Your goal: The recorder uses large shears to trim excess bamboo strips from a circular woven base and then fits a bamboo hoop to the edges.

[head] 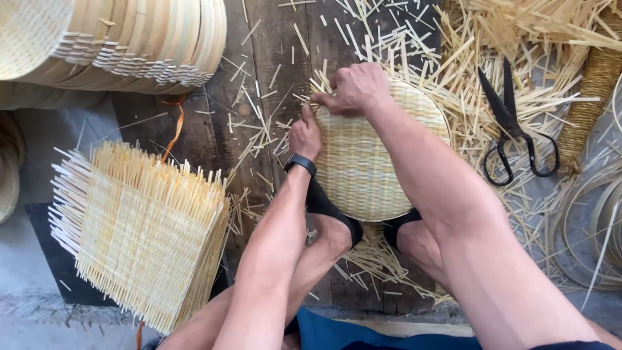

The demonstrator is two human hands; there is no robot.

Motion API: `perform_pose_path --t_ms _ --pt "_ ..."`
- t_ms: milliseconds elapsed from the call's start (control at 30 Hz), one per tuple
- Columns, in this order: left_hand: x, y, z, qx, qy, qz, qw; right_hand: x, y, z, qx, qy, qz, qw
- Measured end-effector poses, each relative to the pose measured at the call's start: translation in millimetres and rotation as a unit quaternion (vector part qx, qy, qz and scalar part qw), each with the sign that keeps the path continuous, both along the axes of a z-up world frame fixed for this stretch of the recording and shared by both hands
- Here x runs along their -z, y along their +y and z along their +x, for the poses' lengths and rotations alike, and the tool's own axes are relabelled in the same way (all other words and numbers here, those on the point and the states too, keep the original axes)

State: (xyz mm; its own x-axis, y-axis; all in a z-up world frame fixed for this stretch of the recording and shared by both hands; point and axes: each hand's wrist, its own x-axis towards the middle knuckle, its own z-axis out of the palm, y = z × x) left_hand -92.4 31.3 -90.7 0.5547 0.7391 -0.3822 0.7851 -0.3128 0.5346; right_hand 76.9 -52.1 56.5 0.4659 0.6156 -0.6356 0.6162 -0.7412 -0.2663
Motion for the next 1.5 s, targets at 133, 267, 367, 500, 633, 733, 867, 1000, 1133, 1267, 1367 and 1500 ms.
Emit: perform_pose_path --t_ms 133,267,367,500,633,733,867,1000,1133,1267,1367,1500 --pt "-1.2 3.0 1.6 -0.026 -0.039 -0.068 0.997 61.0 -43.2 -3.7 0.073 -0.079 0.348 0.931" --pt "23.7 2.5 -14.4 -0.116 -0.121 -0.107 0.98 -58.7 -165.8 0.5 0.152 -0.136 0.367 0.908" --pt "13.4 -8.3 -32.2 -0.114 -0.277 0.119 0.947 -132.8 -261.6 -4.6 -0.009 -0.248 0.204 0.947" --pt "-14.1 -7.2 -56.8 -0.045 -0.22 0.036 0.974 -167.4 -306.0 -29.1 0.111 -0.084 -0.061 0.988" --pt "-22.1 -16.0 -67.6 -0.044 -0.155 -0.009 0.987 -110.0 -300.6 -63.3 0.194 0.068 0.038 0.978" --pt "-27.3 -23.9 -68.2 -0.057 -0.143 -0.052 0.987 -49.4 -274.9 -80.4 0.27 0.054 0.089 0.957" --pt "-23.7 -25.2 -42.9 -0.11 -0.17 -0.117 0.972 60.7 -256.5 -86.7 0.386 0.095 0.159 0.904" --pt "-15.3 -24.6 -27.9 -0.252 -0.201 -0.215 0.922 10.4 -232.2 -89.1 0.488 0.034 0.157 0.858" --pt "-15.4 -11.2 -38.9 -0.335 -0.434 -0.364 0.753 -23.9 -238.4 -83.7 0.556 0.056 0.307 0.77" --pt "-96.5 -0.3 -58.5 -0.161 -0.638 -0.469 0.59 -29.7 -262.1 -69.7 0.536 0.078 0.48 0.69" --pt "-142.5 6.2 -51.1 -0.145 -0.493 -0.593 0.62 9.0 -278.8 -65.5 0.541 0.159 0.559 0.608" --pt "-66.4 11.0 -56.8 -0.236 -0.315 -0.581 0.712 94.1 -288.8 -71.9 0.629 0.363 0.489 0.484"
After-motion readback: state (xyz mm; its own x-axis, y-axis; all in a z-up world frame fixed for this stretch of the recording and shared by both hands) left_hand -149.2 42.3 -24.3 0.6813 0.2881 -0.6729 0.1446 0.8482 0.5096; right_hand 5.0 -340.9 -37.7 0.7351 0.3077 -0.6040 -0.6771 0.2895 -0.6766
